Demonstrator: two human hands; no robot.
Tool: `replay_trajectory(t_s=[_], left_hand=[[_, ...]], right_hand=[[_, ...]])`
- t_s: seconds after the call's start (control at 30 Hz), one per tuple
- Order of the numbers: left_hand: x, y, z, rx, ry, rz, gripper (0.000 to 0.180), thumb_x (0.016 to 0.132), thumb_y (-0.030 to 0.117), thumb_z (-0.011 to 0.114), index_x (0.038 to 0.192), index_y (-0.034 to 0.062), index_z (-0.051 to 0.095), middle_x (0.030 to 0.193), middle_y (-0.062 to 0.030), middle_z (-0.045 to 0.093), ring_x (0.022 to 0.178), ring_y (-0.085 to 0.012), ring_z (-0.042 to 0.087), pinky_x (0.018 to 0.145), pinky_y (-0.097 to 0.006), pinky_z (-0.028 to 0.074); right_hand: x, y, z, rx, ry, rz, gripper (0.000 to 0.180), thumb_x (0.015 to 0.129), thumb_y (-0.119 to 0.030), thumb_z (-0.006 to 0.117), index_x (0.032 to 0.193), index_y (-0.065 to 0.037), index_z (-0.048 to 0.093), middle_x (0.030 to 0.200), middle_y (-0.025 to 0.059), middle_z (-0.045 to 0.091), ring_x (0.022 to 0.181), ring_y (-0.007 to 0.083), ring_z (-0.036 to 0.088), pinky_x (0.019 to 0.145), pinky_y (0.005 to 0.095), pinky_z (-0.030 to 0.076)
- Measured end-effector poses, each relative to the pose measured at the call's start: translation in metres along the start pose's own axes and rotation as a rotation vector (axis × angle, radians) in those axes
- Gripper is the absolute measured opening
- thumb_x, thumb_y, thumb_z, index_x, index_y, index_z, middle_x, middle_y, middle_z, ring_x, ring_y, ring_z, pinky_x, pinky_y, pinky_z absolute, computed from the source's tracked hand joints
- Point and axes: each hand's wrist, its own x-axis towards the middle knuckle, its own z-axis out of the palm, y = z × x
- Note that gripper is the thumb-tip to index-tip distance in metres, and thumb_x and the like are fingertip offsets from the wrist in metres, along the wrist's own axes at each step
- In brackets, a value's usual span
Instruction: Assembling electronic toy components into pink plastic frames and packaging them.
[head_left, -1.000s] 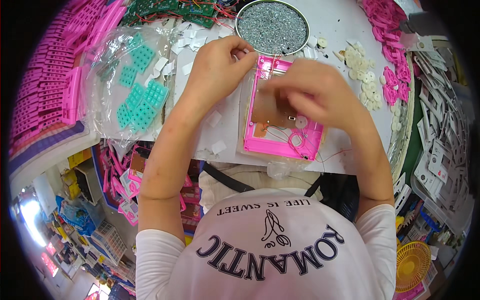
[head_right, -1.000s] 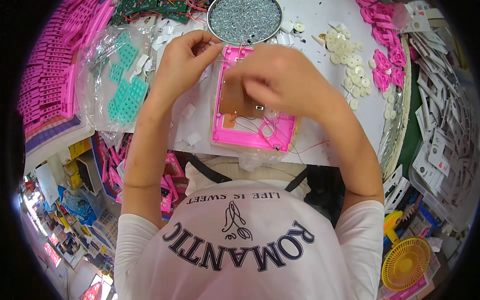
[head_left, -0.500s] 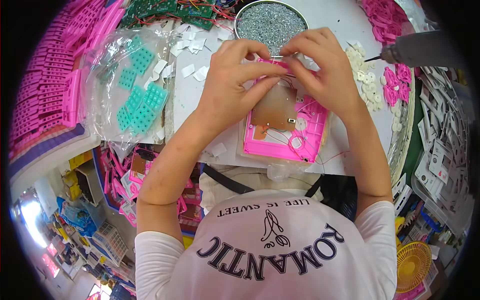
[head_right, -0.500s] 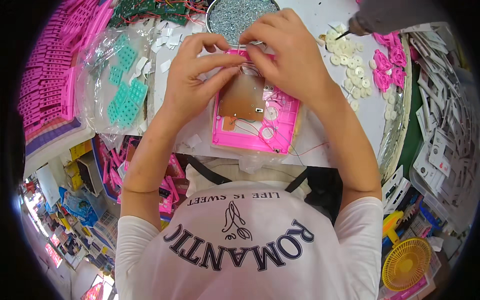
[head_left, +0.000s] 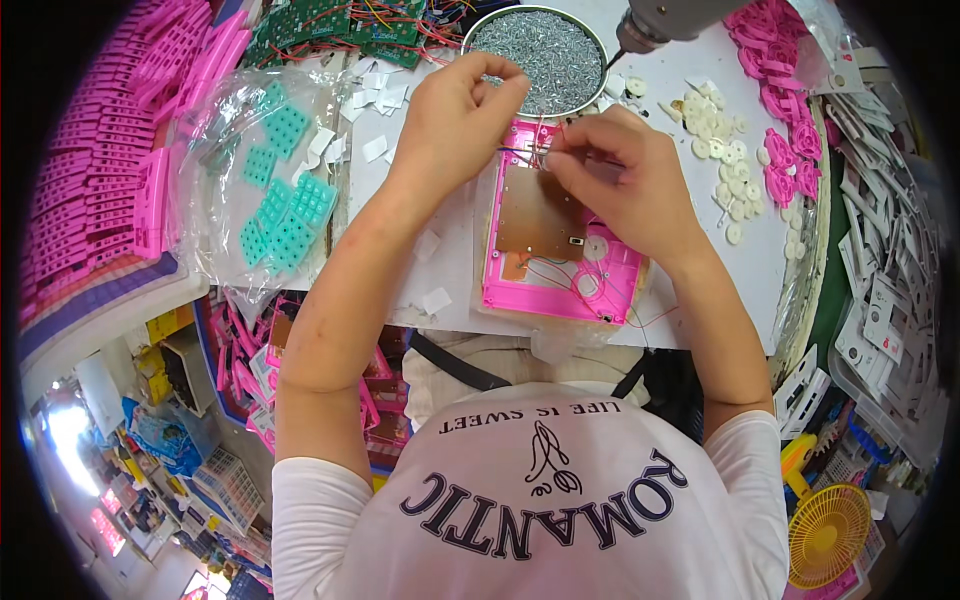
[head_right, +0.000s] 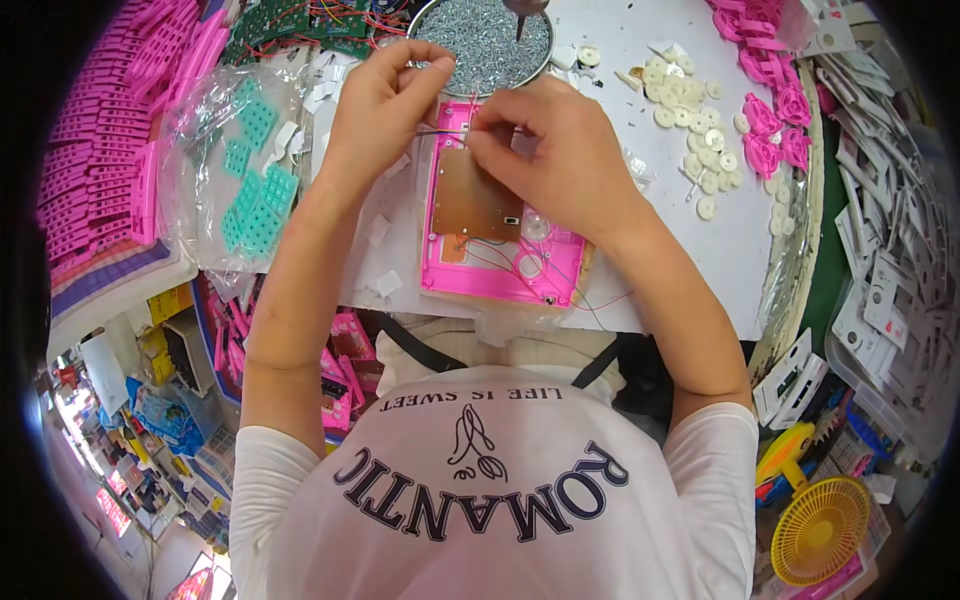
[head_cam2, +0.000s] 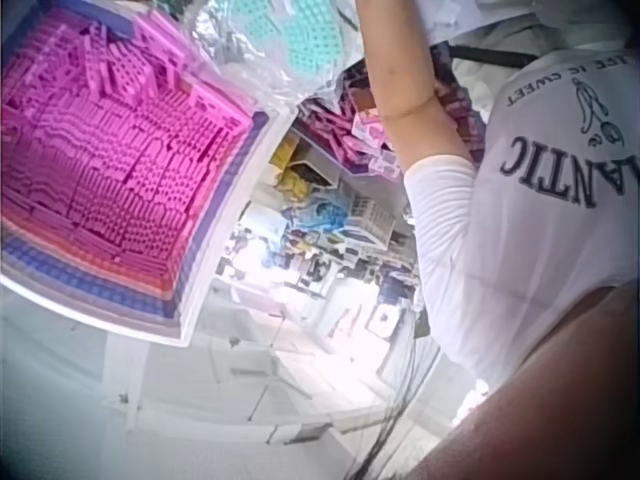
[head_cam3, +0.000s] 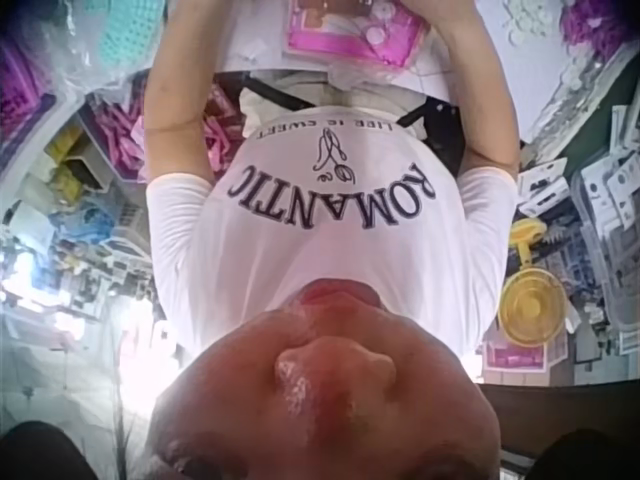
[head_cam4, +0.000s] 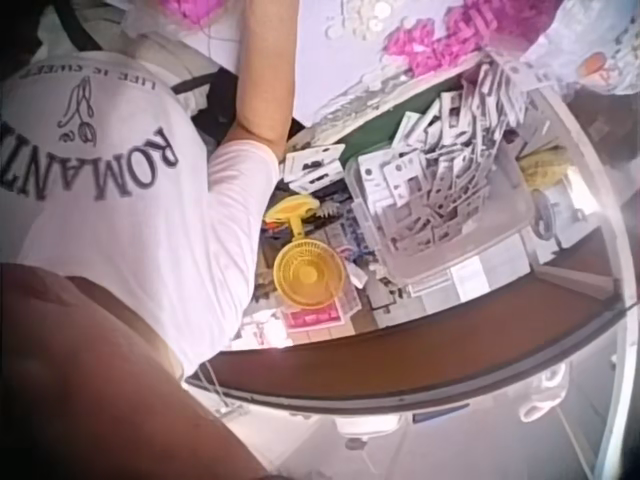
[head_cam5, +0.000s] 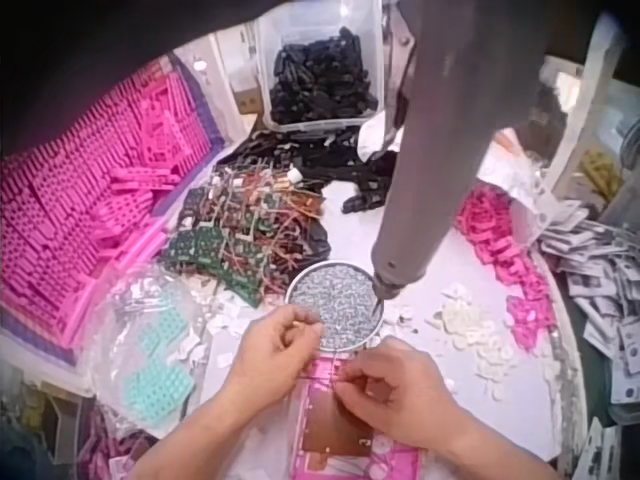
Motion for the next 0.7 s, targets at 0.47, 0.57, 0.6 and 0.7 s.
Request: replay_trajectory(t_s=[0.47,0.57,0.6,0.7], left_hand=[[-0.001,0.016,0.006,0.374,-0.128,0.112,0.025,0.083,0.021,0.077,0.098,0.0007,0.077,0.063,0.0013,0.061,0.057,-0.0054,0.052,0.052,-0.023,0.040],[-0.008,0.006,0.011,0.179,-0.074,0.094,0.021,0.085,0.018,0.076,0.097,-0.0001,0.076,0.064,0.0031,0.061,0.056,-0.0041,0.050,0.051,-0.022,0.038],[-0.011,0.004,0.012,0.130,-0.063,0.092,0.020,0.086,0.017,0.076,0.096,-0.0004,0.075,0.064,0.0038,0.061,0.056,-0.0037,0.050,0.051,-0.021,0.037],[-0.016,0.005,0.010,-0.083,-0.089,-0.023,0.017,0.090,0.016,0.074,0.095,-0.0006,0.072,0.064,0.0050,0.059,0.056,-0.0023,0.050,0.051,-0.019,0.036]], right_hand=[[-0.009,-0.004,0.010,0.303,-0.074,0.239,0.016,0.093,-0.011,0.059,0.102,0.000,0.067,0.073,0.0093,0.067,0.062,0.0142,0.064,0.060,0.0297,0.051],[-0.006,-0.004,0.000,0.472,-0.030,0.340,0.020,0.092,-0.010,0.061,0.107,0.001,0.068,0.078,0.0060,0.071,0.069,0.0085,0.066,0.065,0.0247,0.054],[-0.001,-0.005,-0.005,0.383,0.001,0.278,0.019,0.092,-0.010,0.061,0.105,0.001,0.069,0.078,0.0062,0.071,0.069,0.0089,0.066,0.065,0.0249,0.054],[0.011,-0.008,-0.015,0.128,0.075,0.116,0.017,0.089,-0.011,0.063,0.099,0.001,0.070,0.078,0.0093,0.072,0.068,0.0141,0.069,0.064,0.0277,0.055]])
